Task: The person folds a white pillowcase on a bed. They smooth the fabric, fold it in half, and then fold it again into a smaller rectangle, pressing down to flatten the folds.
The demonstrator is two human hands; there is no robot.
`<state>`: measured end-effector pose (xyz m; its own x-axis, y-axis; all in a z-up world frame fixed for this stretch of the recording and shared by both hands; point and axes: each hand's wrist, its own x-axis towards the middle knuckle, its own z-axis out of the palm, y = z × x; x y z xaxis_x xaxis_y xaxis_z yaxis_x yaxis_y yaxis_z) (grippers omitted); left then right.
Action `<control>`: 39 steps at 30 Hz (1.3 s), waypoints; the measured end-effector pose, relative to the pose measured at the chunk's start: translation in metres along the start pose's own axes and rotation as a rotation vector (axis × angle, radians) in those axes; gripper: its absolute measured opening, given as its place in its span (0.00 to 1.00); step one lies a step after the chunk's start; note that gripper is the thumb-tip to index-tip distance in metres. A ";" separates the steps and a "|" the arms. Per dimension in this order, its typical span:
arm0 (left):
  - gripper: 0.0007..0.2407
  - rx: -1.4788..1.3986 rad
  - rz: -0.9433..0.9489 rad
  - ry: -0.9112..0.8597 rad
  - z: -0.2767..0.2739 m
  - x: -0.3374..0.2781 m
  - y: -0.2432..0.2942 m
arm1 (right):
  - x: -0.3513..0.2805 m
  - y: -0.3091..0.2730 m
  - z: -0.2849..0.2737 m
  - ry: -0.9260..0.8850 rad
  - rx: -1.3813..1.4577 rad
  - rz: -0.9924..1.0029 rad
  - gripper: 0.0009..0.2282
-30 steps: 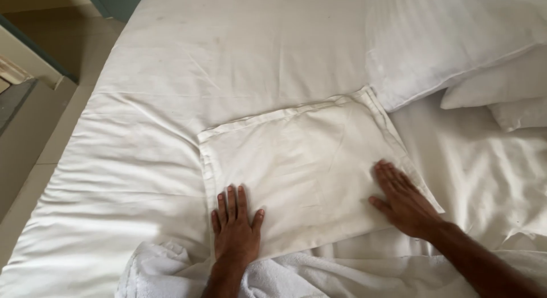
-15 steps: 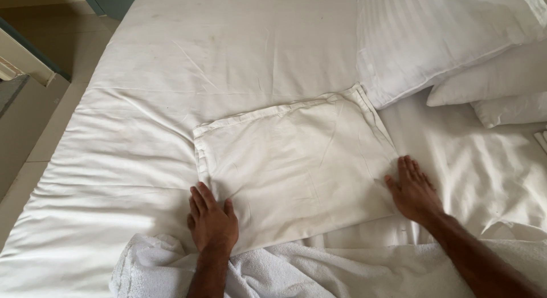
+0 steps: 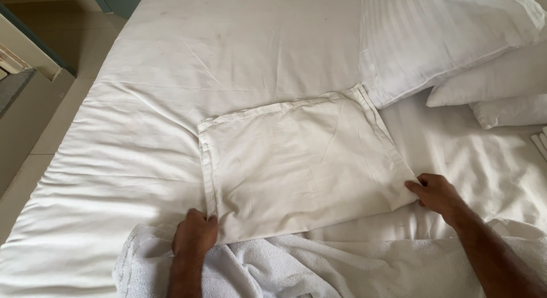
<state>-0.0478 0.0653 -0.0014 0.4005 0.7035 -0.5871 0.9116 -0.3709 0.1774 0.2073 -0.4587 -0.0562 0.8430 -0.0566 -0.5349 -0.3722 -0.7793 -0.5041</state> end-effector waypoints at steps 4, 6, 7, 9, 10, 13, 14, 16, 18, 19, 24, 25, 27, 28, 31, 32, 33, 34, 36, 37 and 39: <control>0.15 -0.146 0.194 0.017 -0.004 0.012 -0.017 | -0.008 -0.003 -0.012 0.053 0.061 -0.055 0.20; 0.12 -0.262 0.235 0.084 -0.016 0.000 -0.017 | -0.016 -0.007 -0.022 0.065 0.022 -0.052 0.19; 0.12 -0.276 0.216 0.130 -0.027 -0.014 -0.013 | -0.019 -0.007 -0.027 0.056 0.023 -0.061 0.20; 0.11 -0.292 0.192 0.177 -0.043 -0.032 -0.012 | -0.022 -0.005 -0.039 0.042 0.021 -0.071 0.20; 0.11 -0.311 0.193 0.162 -0.046 -0.038 -0.015 | -0.023 -0.001 -0.044 0.011 0.015 -0.075 0.20; 0.11 -0.265 0.180 0.096 -0.055 -0.048 -0.025 | -0.004 0.029 -0.052 -0.079 -0.060 -0.094 0.22; 0.11 -0.205 0.172 0.044 -0.057 -0.051 -0.028 | 0.005 0.042 -0.054 -0.131 -0.130 -0.111 0.25; 0.12 -0.113 0.175 0.016 -0.061 -0.065 -0.019 | 0.000 0.040 -0.050 -0.185 -0.201 -0.068 0.24; 0.14 -0.025 0.183 -0.014 -0.066 -0.078 -0.004 | -0.012 0.028 -0.046 -0.231 -0.273 -0.024 0.24; 0.16 0.134 0.173 -0.041 -0.069 -0.084 0.005 | -0.021 0.017 -0.043 -0.202 -0.340 0.038 0.23; 0.21 0.229 0.366 0.182 -0.047 -0.060 0.050 | -0.065 -0.054 -0.006 0.242 -0.473 -0.232 0.27; 0.24 0.226 0.518 0.242 -0.035 -0.043 0.058 | -0.071 -0.071 0.009 0.263 -0.484 -0.428 0.28; 0.27 0.221 0.677 0.296 -0.015 -0.020 0.075 | -0.071 -0.092 0.035 0.286 -0.494 -0.614 0.29; 0.28 0.283 0.749 0.298 -0.009 -0.012 0.082 | -0.065 -0.097 0.050 0.260 -0.537 -0.737 0.29; 0.30 0.304 0.831 0.320 0.014 0.017 0.085 | -0.054 -0.109 0.075 0.214 -0.601 -0.968 0.32; 0.31 0.255 0.836 0.347 0.022 0.028 0.083 | -0.051 -0.113 0.080 0.198 -0.626 -1.085 0.34; 0.31 0.260 0.837 0.343 0.023 0.028 0.082 | -0.047 -0.114 0.081 0.195 -0.623 -1.081 0.34; 0.31 0.254 0.805 0.353 0.022 0.028 0.082 | -0.042 -0.115 0.081 0.180 -0.624 -1.034 0.34; 0.31 0.252 0.776 0.357 0.024 0.033 0.082 | -0.027 -0.111 0.077 0.163 -0.623 -0.981 0.34; 0.31 0.202 0.757 0.374 0.025 0.037 0.081 | -0.016 -0.106 0.072 0.191 -0.563 -0.894 0.34; 0.30 0.152 0.735 0.388 0.031 0.042 0.082 | 0.001 -0.099 0.063 0.214 -0.505 -0.806 0.35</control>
<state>0.0411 0.0462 -0.0360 0.9155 0.3996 -0.0462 0.3956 -0.8735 0.2837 0.2210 -0.3423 -0.0493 0.8435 0.5371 0.0029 0.5150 -0.8072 -0.2885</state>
